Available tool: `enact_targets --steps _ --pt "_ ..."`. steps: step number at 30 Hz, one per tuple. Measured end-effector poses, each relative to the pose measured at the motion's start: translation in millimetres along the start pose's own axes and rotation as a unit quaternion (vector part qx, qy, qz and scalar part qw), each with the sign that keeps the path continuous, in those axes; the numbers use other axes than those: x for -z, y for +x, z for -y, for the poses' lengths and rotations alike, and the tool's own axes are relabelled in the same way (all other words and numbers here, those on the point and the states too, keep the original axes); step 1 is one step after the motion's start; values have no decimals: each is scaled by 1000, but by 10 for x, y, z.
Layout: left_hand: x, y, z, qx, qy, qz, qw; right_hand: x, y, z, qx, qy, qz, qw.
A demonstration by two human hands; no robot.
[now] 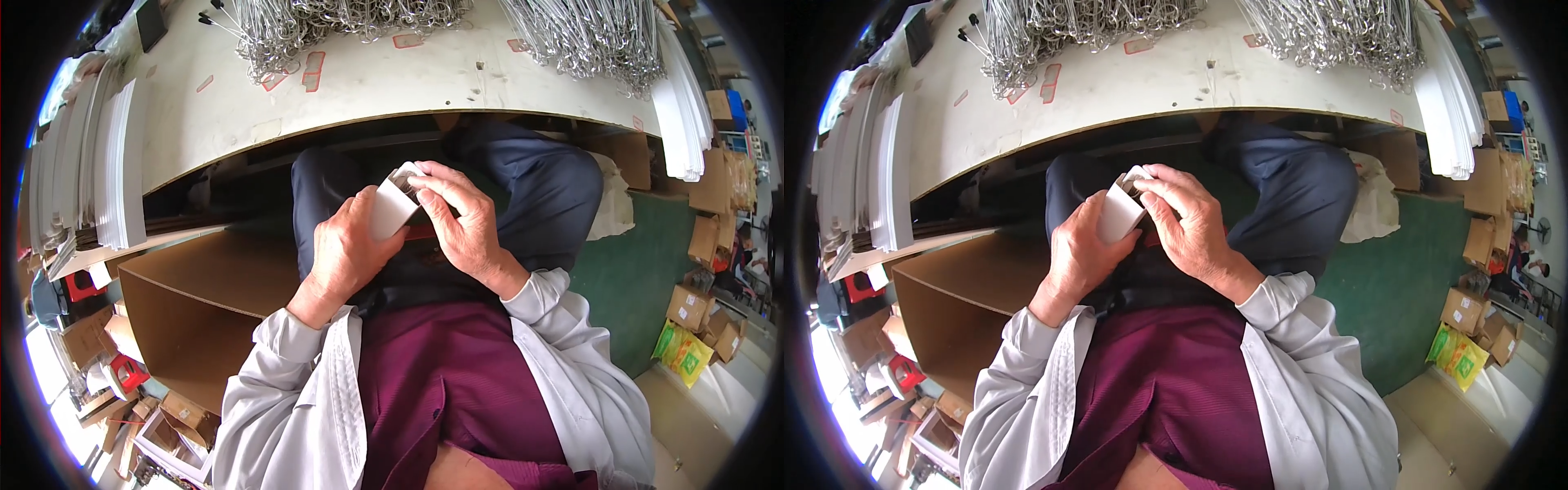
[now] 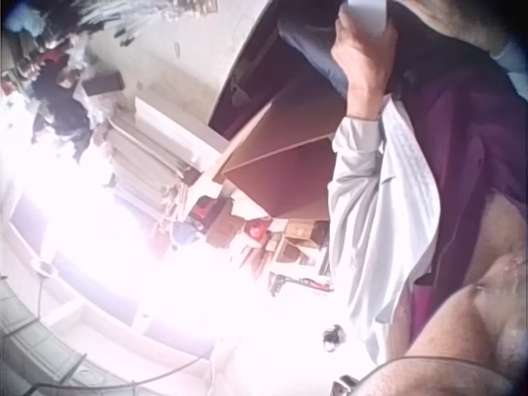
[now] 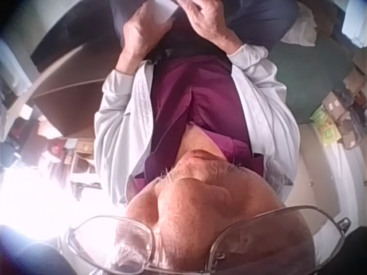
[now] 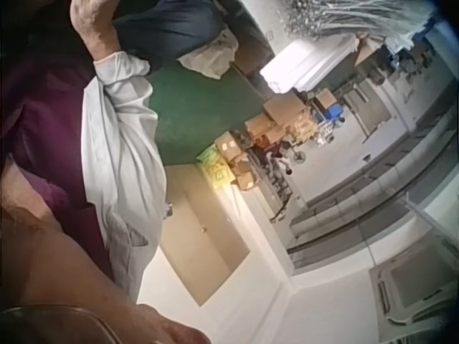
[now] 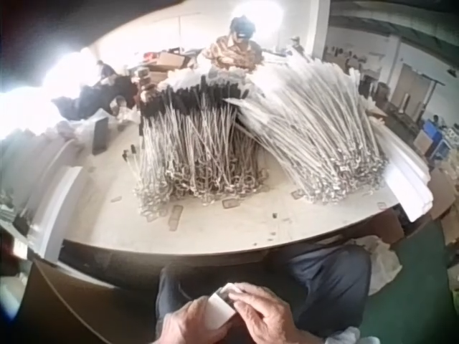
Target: Inserting bundles of thin wire-like objects into white plastic sleeves at a manufacturing workshop table.
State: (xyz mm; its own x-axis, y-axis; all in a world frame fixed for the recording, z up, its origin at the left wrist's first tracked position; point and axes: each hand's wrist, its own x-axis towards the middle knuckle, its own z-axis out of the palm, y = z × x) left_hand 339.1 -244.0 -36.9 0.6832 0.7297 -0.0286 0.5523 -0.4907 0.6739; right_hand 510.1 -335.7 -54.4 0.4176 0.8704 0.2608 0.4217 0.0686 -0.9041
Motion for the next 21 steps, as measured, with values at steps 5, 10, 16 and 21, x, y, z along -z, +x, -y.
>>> enact_targets --steps 5,10,16,21 --pt "-25 -28 10 8 7 6 1000 21 9 -32 -52 46 -21 997" --pt "-47 -16 14 1 9 -10 1000 25 -19 12 -42 18 38 998" --pt "-30 -13 -13 18 -25 -7 1000 64 3 74 -50 64 45 996" --pt "-85 -47 21 6 -41 -1 999 44 -1 94 -48 47 113 991"
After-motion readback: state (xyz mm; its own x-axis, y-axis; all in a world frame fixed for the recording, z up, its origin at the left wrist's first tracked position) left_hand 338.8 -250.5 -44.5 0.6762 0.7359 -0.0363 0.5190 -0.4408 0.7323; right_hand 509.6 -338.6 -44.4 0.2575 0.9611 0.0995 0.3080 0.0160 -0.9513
